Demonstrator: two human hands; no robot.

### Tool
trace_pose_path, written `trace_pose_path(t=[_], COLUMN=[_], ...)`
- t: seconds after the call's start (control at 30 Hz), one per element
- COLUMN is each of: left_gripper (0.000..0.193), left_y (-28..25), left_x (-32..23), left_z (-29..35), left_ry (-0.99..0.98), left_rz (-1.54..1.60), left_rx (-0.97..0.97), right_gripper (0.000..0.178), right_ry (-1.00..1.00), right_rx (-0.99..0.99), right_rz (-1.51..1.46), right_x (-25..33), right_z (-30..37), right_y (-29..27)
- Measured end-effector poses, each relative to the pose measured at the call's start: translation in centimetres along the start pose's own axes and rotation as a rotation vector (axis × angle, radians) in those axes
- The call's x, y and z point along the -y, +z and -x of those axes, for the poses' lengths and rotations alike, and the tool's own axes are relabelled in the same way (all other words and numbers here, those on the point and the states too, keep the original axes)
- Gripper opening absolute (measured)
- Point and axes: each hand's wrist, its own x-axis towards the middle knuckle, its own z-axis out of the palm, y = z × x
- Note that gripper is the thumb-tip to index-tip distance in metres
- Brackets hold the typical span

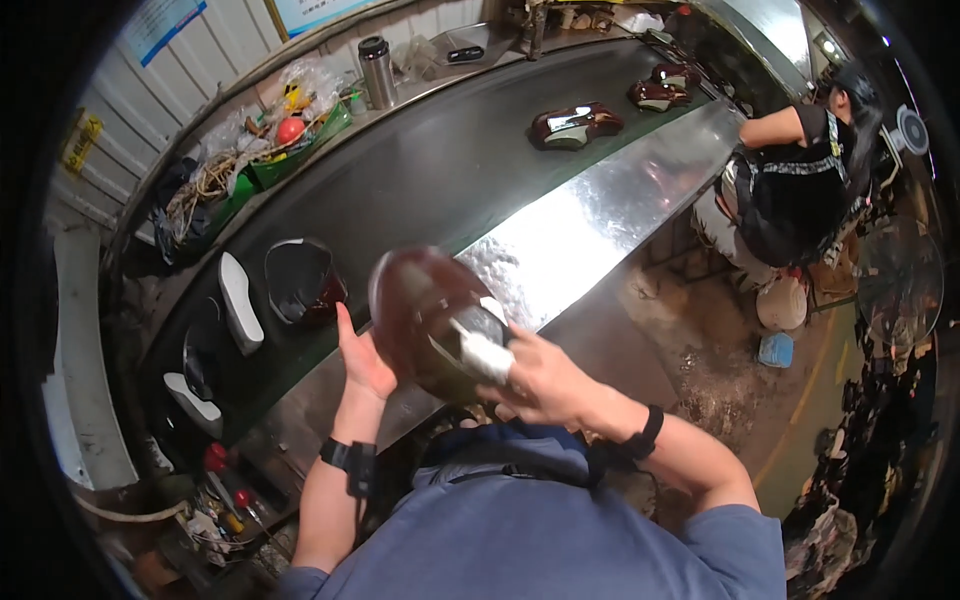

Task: Assembling shoe uppers onto lasts using industrial machinery and placing them on a conveyor belt.

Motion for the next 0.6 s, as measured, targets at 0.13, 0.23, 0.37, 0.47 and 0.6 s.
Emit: trace_pose_path(t=[0.13, 0.23, 0.37, 0.47, 0.6], left_gripper=[0.044, 0.028, 0.037, 0.039, 0.033], left_y=[-4.0, -4.1, -6.4, -6.4, -8.8], left_x=[-1.1, -1.0, -2.6, -2.5, -1.9], left_z=[-3.0, -5.4, -9.8, -11.5, -10.1], left_ry=[-0.043, 0.147, 0.689, 0.739, 0.790], left_rz=[-0.418, -0.844, -1.620, -1.619, -1.498], left_rx=[-0.224, -0.364, -0.766, -0.843, -0.920], right_gripper=[0.051, 0.045, 0.056, 0.110, 0.106], right_ry=[-0.121, -0.056, 0.043, 0.324, 0.286], right_rx=[0.124, -0.018, -0.188, -0.331, -0.285], right_rz=[0.145, 0.124, 0.189, -0.236, -0.289], right_x=[-2.5, -3.6, -5.7, -7.3, -7.8], right_z=[7.4, 8.5, 6.4, 4.5, 4.9], right_y=[4.6, 8.8, 12.5, 13.0, 13.8])
